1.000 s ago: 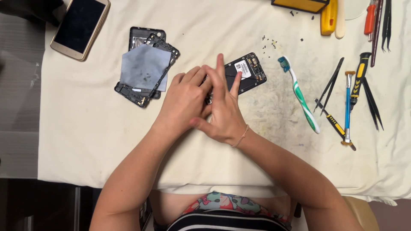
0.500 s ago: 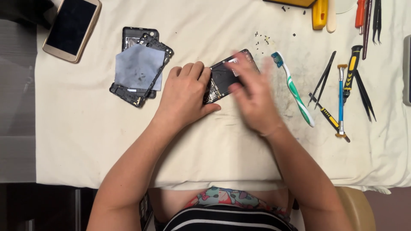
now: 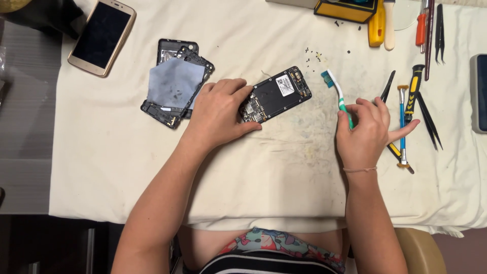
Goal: The person disassembles a smartphone using a screwdriver, then cleans the internal components with a brush and a toothbrush. They handle the phone's back cover, battery, and circuit board while working on a table.
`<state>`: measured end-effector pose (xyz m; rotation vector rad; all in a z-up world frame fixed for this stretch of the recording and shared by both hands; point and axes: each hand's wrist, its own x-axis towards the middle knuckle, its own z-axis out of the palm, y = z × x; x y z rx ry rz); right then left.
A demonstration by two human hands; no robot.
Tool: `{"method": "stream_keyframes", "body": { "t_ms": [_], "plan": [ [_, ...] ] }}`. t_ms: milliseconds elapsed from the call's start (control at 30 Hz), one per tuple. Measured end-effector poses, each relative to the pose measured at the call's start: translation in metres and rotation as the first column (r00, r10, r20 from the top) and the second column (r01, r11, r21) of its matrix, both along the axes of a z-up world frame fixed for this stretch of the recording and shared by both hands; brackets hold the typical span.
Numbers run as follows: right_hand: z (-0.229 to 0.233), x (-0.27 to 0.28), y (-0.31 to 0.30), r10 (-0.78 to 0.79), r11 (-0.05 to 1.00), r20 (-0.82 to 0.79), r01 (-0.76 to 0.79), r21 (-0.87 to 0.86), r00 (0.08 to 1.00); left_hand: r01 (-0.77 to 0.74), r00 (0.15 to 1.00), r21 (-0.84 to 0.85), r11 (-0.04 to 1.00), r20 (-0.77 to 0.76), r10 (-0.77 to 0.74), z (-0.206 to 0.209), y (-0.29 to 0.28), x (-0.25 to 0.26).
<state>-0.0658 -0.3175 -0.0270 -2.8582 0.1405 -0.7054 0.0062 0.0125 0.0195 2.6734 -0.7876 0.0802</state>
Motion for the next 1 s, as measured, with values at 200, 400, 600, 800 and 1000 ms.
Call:
{"method": "stream_keyframes", "body": {
  "t_ms": [200,400,600,800,1000],
  "plan": [
    [0.027,0.025,0.052,0.279,0.951,0.027,-0.280,0.129,0.960,0.018,0.988,-0.028,0.999,-0.155,-0.022,0.011,0.008,0.002],
    [-0.007,0.074,0.080,0.429,0.899,0.047,-0.432,0.070,0.902,0.021,0.983,-0.075,0.997,-0.183,-0.035,0.010,0.012,0.004],
    [0.002,0.073,0.088,0.433,0.897,0.021,-0.433,0.092,0.901,0.018,0.973,-0.084,0.996,-0.228,-0.036,0.013,0.012,0.005],
    [0.002,0.075,0.100,0.518,0.852,0.027,-0.518,0.072,0.855,0.030,0.975,-0.045,0.999,-0.217,-0.039,0.015,0.011,0.006],
    [0.010,0.079,0.112,0.557,0.827,0.020,-0.557,0.074,0.830,0.036,0.979,-0.045,0.998,-0.200,-0.044,0.012,0.011,0.006]
  ]
}}
